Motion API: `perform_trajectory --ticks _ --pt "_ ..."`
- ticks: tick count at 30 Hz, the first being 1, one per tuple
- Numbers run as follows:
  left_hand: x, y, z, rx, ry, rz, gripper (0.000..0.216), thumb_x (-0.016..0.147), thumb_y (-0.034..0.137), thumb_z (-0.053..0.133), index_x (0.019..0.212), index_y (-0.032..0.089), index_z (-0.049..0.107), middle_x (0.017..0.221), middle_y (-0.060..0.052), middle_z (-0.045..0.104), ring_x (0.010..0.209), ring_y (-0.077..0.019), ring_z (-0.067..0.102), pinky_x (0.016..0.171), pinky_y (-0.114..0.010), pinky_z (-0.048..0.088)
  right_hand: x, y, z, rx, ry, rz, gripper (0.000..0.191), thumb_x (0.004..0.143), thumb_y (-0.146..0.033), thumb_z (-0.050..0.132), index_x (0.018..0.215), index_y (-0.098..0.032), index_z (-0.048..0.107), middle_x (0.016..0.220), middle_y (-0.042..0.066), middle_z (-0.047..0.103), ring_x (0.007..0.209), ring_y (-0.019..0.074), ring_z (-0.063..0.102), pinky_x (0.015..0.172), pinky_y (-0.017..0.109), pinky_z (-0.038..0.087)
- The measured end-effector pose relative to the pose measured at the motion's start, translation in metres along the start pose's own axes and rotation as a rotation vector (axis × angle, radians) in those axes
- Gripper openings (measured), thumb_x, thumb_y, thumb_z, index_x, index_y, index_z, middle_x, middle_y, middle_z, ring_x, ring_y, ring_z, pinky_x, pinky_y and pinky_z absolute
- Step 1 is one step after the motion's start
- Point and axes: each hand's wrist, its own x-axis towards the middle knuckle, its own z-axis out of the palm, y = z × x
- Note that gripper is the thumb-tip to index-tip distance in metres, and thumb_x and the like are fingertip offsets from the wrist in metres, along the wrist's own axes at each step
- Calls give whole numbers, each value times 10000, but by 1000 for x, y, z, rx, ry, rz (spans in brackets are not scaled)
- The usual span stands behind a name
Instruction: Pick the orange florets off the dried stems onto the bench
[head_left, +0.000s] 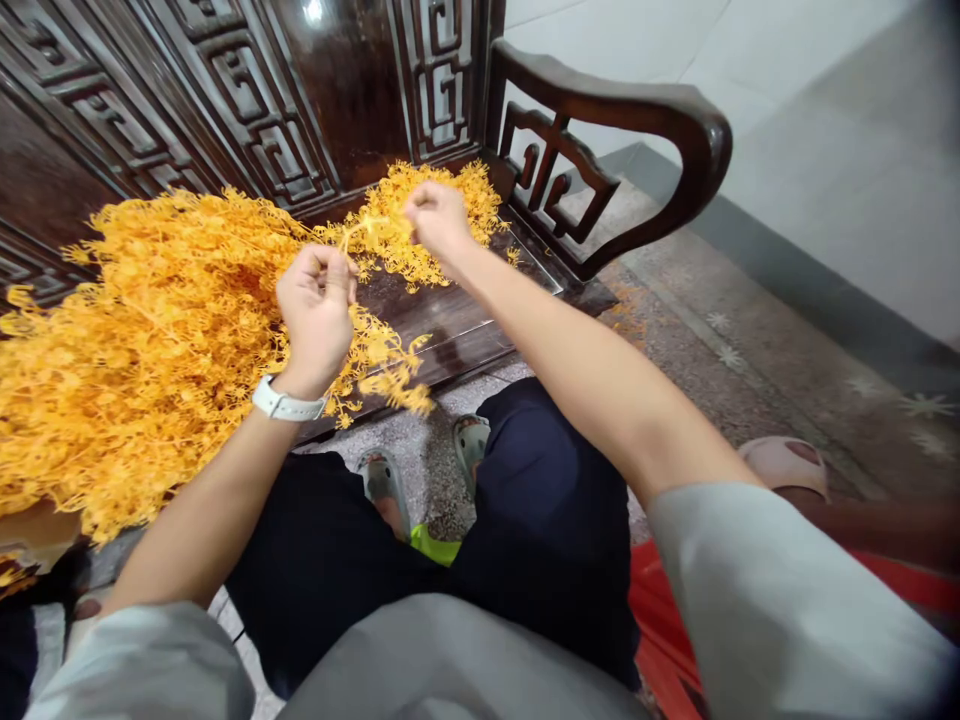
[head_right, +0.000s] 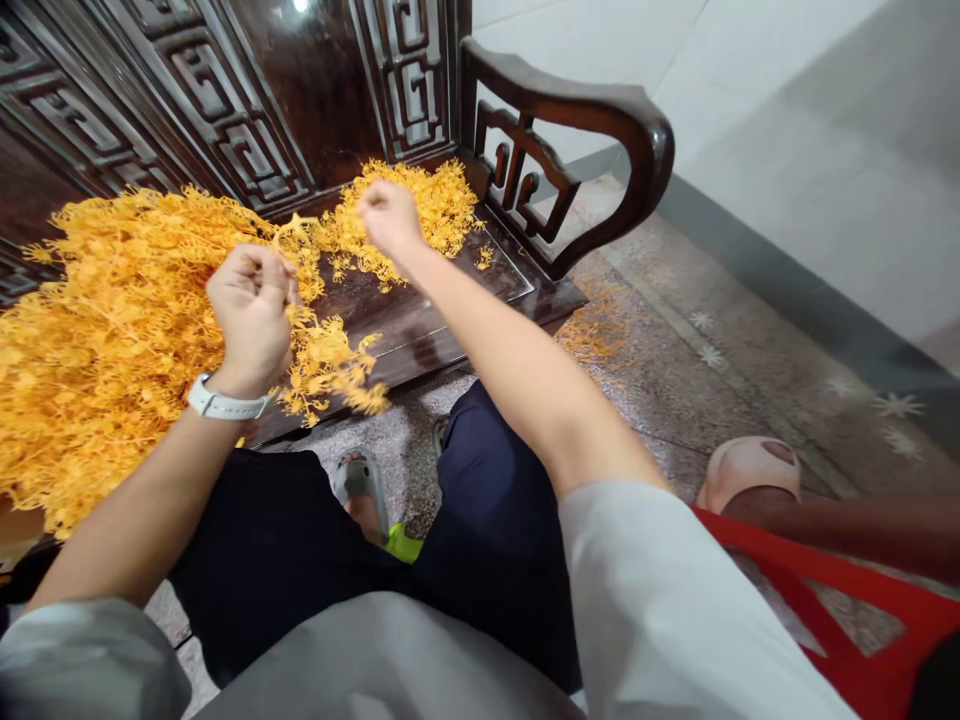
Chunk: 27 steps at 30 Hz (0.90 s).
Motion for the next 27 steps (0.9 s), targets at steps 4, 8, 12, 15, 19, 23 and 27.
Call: perform_trajectory --ticks 4,8,12,15,19,23,27 --pt "-1 6 -14 7 -3 -92 417 894 595 852 786 227 689 711 8 614 564 -104 502 539 -268 430 1 16 -57 -102 -49 232 340 947 -16 667 706 -201 513 580 -50 519 502 92 502 486 197 437" --pt "4 -6 -35 2 -47 -332 380 878 628 851 867 270 726 705 -1 685 596 -128 621 526 -258 498 -21 20 -73 -262 -530 314 247 891 -69 807 712 -156 662 617 23 652 501 104 533 470 228 442" --pt "7 -12 -47 -62 -89 -513 290 939 585 809 955 303 745 695 -14 724 629 -152 714 543 -262 570 -26 12 -68 -132 -658 323 168 869 -147 860 773 -157 722 701 32 678 581 121 578 548 250 525" --pt "8 -12 -48 -109 -91 -561 303 955 581 796 961 285 732 732 -27 752 667 -155 754 613 -267 629 -15 4 -68 84 -453 273 143 941 -284 808 928 -175 716 912 59 721 776 155 669 698 277 612" --pt "11 -13 -44 -150 -80 -589 347 945 613 795 977 274 732 782 -48 774 740 -177 789 673 -286 668 -6 -4 -64 133 -137 307 344 999 -519 712 1078 -187 666 1162 109 711 1000 214 708 775 310 632" --pt "14 -13 -39 -200 -55 -609 315 924 548 846 995 260 741 895 -70 816 863 -202 816 763 -302 692 -21 -21 -48 42 -111 210 295 1061 -458 634 1029 -165 661 1084 78 733 857 126 653 707 219 528" --pt "16 -12 -33 -218 -24 -601 246 899 382 900 1023 244 738 973 -68 835 931 -210 824 827 -310 697 -43 -42 -27 -72 -492 -177 387 933 -503 822 1015 -140 716 950 12 730 865 96 617 742 203 478"
